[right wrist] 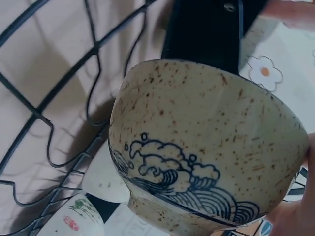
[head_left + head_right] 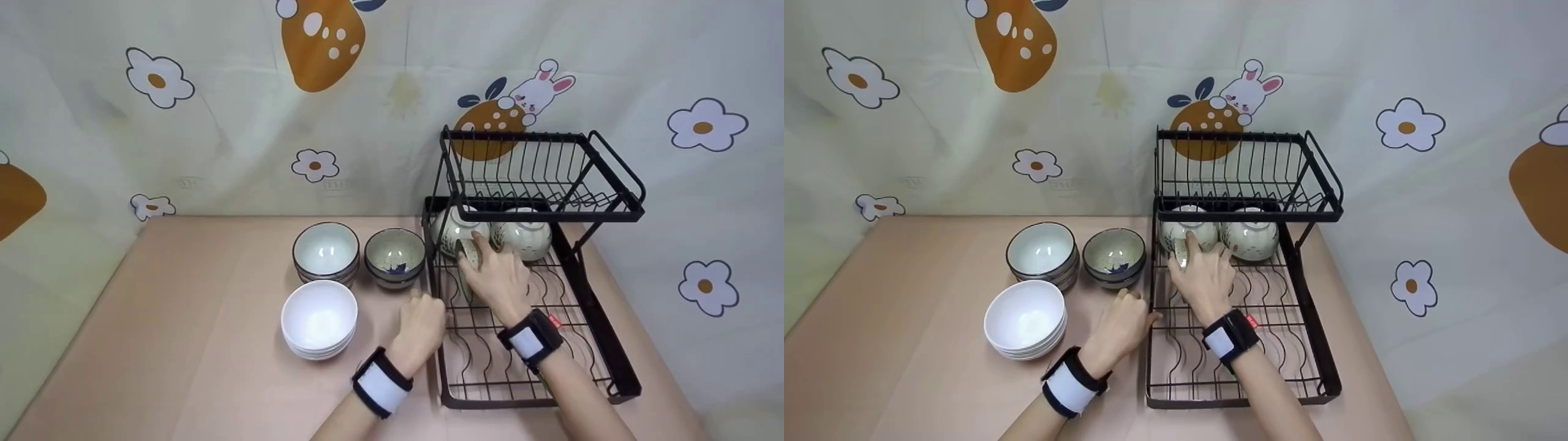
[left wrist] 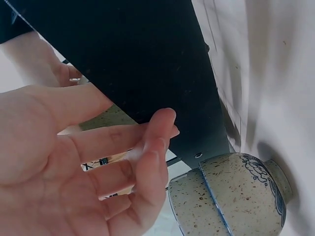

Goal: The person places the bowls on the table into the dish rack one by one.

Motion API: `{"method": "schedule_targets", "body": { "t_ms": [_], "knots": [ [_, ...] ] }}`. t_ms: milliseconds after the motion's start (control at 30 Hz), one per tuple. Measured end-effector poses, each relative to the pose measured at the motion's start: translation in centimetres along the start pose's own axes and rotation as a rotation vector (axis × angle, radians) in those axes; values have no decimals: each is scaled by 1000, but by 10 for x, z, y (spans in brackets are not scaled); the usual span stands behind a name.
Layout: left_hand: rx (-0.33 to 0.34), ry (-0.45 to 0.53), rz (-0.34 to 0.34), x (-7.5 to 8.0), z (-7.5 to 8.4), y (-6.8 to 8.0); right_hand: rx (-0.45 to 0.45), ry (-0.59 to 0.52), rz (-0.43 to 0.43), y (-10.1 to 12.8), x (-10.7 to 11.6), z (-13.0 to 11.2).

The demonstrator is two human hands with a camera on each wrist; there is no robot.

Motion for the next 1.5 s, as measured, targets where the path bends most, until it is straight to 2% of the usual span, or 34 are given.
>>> {"method": "schedule_targets", "body": {
  "t_ms": [167, 367, 667, 1067, 1267, 1500],
  "knots": [
    [-1, 2, -16, 0, 0, 0, 23, 21, -6, 0, -8, -1],
    [-17, 24, 0, 0, 0, 0, 41, -5, 7, 0, -13, -2],
    [-20, 47, -31, -1, -1, 0, -31, -105, -91, 0, -25, 3],
    [-33, 31, 6, 0, 0, 1, -75, -161, -143, -1, -26, 8],
    [-43, 16, 18, 1, 1, 1, -56, -188, -150, 1, -25, 8],
    [-47, 20, -4, 1, 1, 1, -18, -184, -171, 4, -24, 8]
  ]
}}
Point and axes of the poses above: each hand's wrist, its own y-axis away from the middle knuckle, its own x-axis out of the back of the hand, z = x × y, the point moved 8 cm from there along -y, towards the middle knuckle, and after that the axes turned 2 degrees about x, right-handed, at the moved point
